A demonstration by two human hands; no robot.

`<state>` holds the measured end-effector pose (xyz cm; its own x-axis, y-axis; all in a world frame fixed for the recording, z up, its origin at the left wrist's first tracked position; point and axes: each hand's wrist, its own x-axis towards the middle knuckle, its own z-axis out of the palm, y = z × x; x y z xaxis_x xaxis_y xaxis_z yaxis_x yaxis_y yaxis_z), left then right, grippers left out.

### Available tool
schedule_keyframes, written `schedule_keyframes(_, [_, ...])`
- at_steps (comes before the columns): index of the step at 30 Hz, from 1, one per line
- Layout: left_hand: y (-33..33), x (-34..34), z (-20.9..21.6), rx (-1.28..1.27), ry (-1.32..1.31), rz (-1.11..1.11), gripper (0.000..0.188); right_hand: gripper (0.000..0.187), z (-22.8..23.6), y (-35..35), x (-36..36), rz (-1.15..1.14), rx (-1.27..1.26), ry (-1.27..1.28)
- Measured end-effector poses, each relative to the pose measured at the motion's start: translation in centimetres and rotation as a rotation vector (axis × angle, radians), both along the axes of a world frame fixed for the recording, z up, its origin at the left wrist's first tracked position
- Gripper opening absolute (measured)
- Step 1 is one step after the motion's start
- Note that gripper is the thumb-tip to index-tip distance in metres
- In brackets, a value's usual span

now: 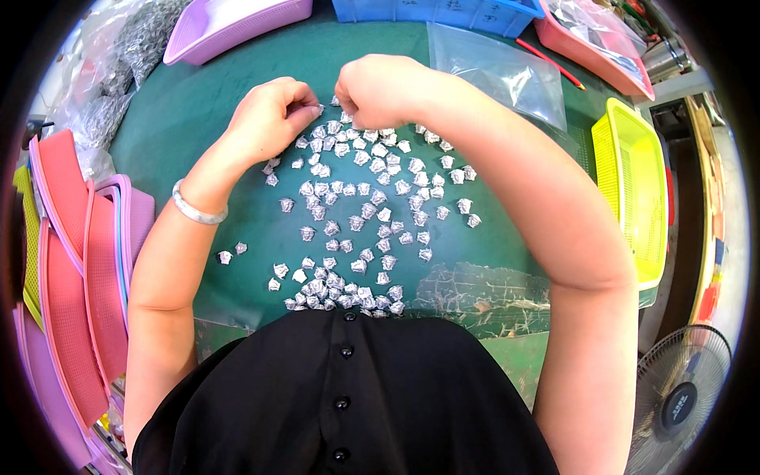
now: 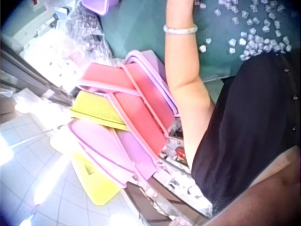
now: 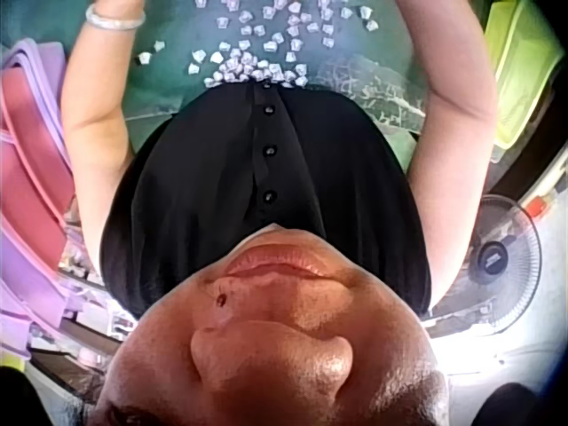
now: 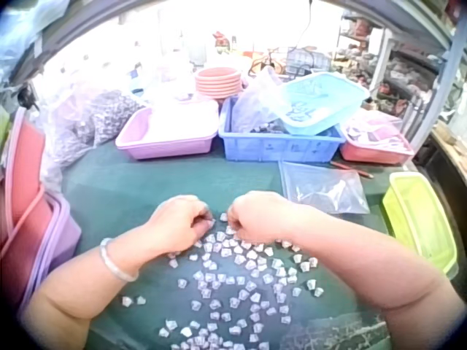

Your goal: The person sorts small silver-wrapped items on a green table, picking them up and moving them into a pile. They briefly interact with another person in the background before resuming the sorting task.

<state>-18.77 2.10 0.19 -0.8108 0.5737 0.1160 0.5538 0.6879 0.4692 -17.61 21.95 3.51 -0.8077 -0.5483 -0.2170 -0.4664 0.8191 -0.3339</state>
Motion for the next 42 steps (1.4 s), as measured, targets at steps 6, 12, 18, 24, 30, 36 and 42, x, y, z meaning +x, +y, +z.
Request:
schedule_keyframes(6, [2.0,0.5,0.3,0.000,0.007,-0.096,0.016,0.012,-0.9,0.1,1.1,-0.037,0.048,0.068])
schedule_keyframes(12, [3.1,0.1,1.2,-0.178,-0.109,-0.110,0.019,0.010,-1.2,1.3,0.7,-0.072,-0.056,-0.021])
schedule_keyframes(18, [3.3,0.5,0.8,-0.217,0.051,-0.041,0.018,0.010,-1.0,0.1,0.9,-0.142,0.100,0.065])
schedule_keyframes(24, [1.5,0.4,0.8,-0.045,-0.011,-0.115,0.010,0.007,-1.8,0.6,1.4,0.015,-0.116,0.037])
schedule_keyframes(30, [0.6,0.8,0.4,0.005,-0.018,-0.290,0.016,0.009,-1.2,0.1,2.1,0.003,-0.056,0.112])
schedule_keyframes(36, [0.2,2.1,0.9,-0.085,0.104,-0.310,0.018,0.012,0.6,2.7,2.7,-0.071,-0.007,0.128])
schedule_keyframes(42, [0.8,3.5,0.3,-0.102,0.111,-0.200,0.014,0.013,-0.6,4.0,5.5,-0.110,0.038,0.094])
